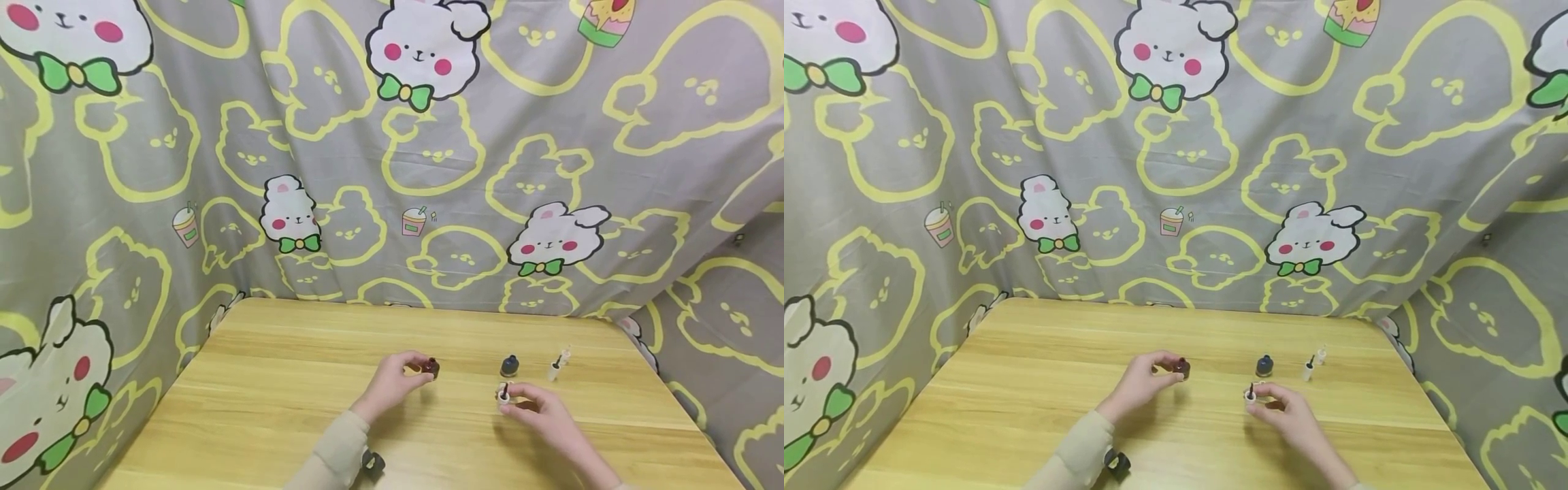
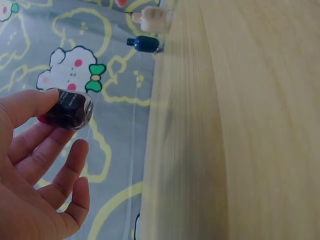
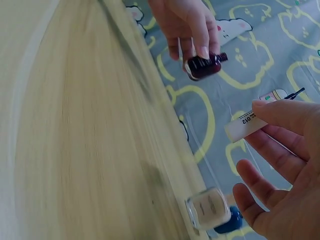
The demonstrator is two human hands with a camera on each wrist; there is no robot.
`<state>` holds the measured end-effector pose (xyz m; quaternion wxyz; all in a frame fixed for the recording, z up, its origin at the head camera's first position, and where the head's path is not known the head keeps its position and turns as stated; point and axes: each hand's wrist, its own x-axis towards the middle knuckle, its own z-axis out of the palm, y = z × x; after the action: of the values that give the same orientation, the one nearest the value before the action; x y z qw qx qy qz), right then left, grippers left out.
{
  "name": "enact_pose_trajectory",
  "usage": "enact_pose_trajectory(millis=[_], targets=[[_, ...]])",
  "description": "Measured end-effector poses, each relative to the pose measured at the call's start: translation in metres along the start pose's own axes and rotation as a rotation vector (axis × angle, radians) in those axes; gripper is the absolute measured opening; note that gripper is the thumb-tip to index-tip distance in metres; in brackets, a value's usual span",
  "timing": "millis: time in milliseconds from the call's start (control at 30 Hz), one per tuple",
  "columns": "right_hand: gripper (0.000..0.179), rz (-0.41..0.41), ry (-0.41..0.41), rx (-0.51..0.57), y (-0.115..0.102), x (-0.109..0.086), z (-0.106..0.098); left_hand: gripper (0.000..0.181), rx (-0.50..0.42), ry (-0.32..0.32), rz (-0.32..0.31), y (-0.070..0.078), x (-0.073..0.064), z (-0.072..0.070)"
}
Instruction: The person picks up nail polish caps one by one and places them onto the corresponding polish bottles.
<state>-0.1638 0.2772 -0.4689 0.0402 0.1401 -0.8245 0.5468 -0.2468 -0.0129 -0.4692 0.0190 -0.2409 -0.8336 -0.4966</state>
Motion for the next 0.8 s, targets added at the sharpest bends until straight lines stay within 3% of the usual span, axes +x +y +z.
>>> enact_pose_trajectory(millis=[367, 667, 800], targets=[[0.025, 0.004, -0.001, -0.018, -0.011, 0.018, 0.028, 0.028, -0.021, -0.008, 0.002, -0.007, 0.003, -0.009], [0.032, 0.130, 0.015, 0.045, -0.020, 0.037, 0.046, 0.027, -0.020, 0.037, 0.025, -0.009, 0.004, -0.018], [0.031, 0.127, 0.043, 0.059, -0.024, 0.046, 0.053, 0.026, -0.021, 0.049, 0.028, -0.008, 0.005, -0.021]])
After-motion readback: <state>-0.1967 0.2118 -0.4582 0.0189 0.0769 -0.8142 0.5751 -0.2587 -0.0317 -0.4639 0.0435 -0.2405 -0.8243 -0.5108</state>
